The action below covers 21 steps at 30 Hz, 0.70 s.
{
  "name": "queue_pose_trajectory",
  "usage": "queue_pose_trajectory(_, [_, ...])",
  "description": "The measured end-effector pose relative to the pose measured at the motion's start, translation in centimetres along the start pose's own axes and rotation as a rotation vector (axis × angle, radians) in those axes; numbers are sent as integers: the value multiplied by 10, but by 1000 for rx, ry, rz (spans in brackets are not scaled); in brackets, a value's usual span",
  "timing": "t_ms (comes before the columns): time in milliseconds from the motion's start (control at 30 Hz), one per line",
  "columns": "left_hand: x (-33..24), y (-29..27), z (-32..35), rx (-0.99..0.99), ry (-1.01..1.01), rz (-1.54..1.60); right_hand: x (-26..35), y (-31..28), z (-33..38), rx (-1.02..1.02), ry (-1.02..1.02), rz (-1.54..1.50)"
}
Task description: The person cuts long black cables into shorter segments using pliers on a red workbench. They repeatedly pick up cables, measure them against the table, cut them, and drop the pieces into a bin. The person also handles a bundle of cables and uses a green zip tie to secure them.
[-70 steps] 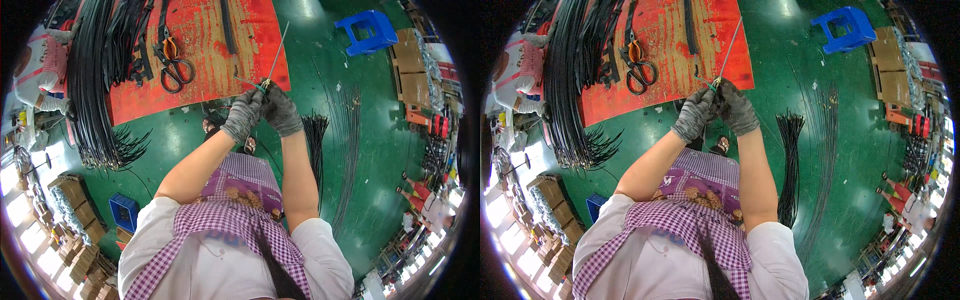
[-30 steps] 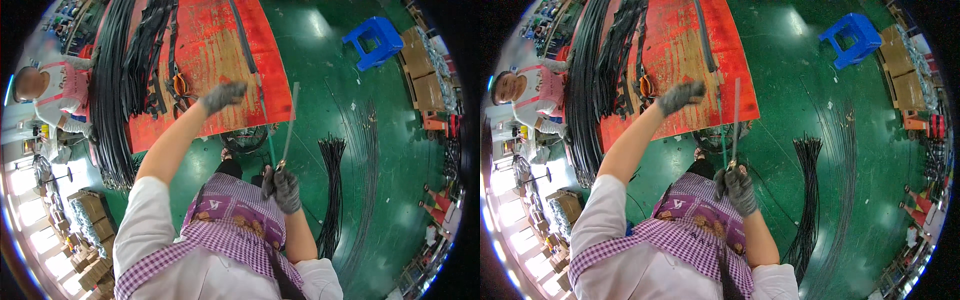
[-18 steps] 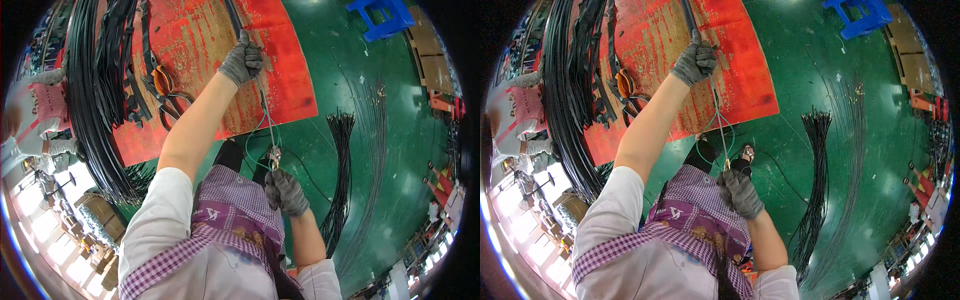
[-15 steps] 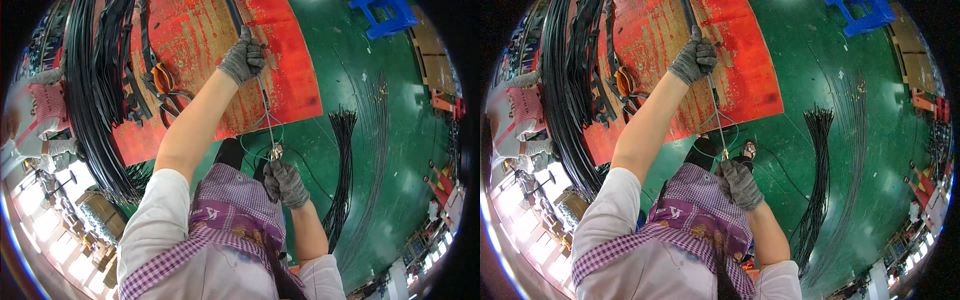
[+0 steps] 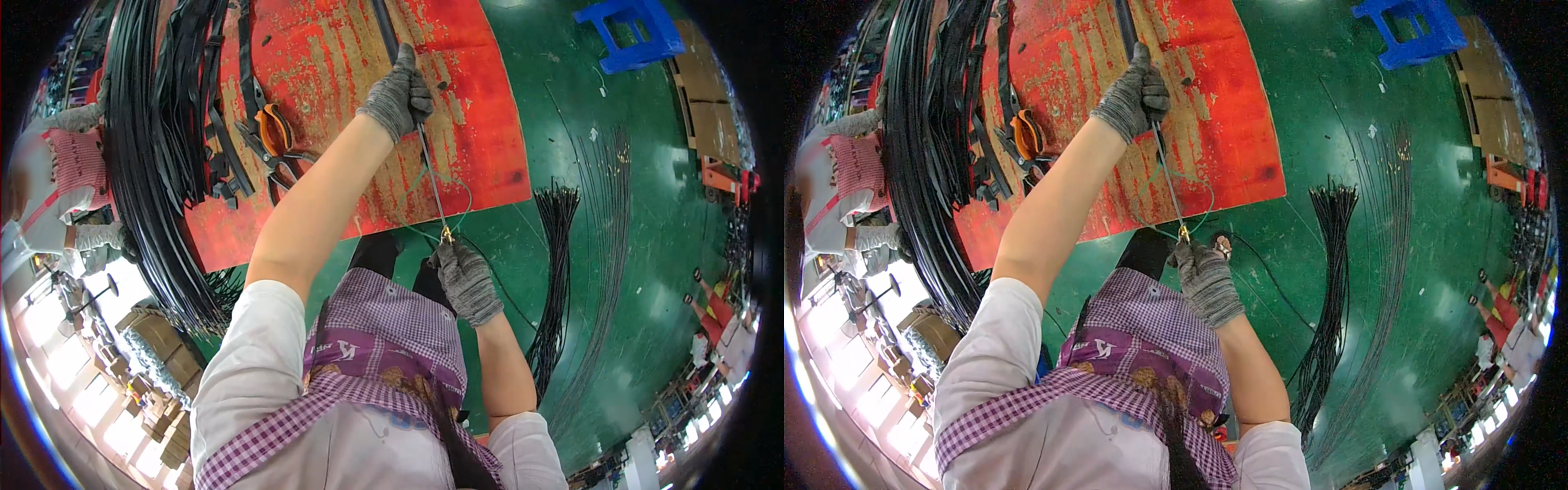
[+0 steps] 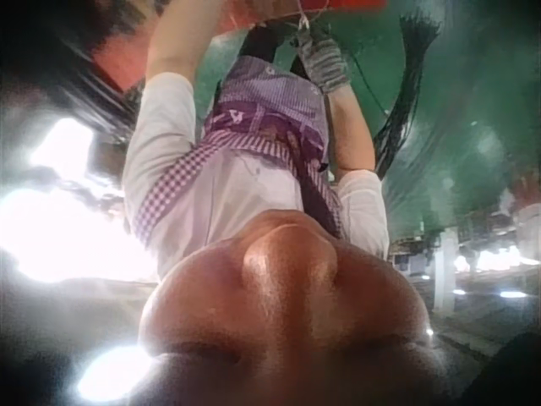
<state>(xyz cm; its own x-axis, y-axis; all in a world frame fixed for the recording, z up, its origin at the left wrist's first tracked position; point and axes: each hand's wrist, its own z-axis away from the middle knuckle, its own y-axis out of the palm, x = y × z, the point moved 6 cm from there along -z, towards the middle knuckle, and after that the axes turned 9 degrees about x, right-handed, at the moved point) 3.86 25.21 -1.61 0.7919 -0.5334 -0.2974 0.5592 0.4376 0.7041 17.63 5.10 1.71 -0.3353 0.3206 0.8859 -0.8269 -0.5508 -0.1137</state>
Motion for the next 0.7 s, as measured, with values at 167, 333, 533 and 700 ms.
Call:
queue_pose_trajectory(167, [-7,3,6,-24,13,-48,30,-2,-14,292,312,-789])
queue_pose_trajectory(333, [-5,0,6,118,-88,32,49,11,-51,596,316,-1366])
queue_pose_trajectory(533, [0,-16,5,97,-79,50,24,2,-112,150,101,-218])
queue_pose_trajectory(700, [-2,-18,10,139,-60,64,49,12,-116,277,314,-760])
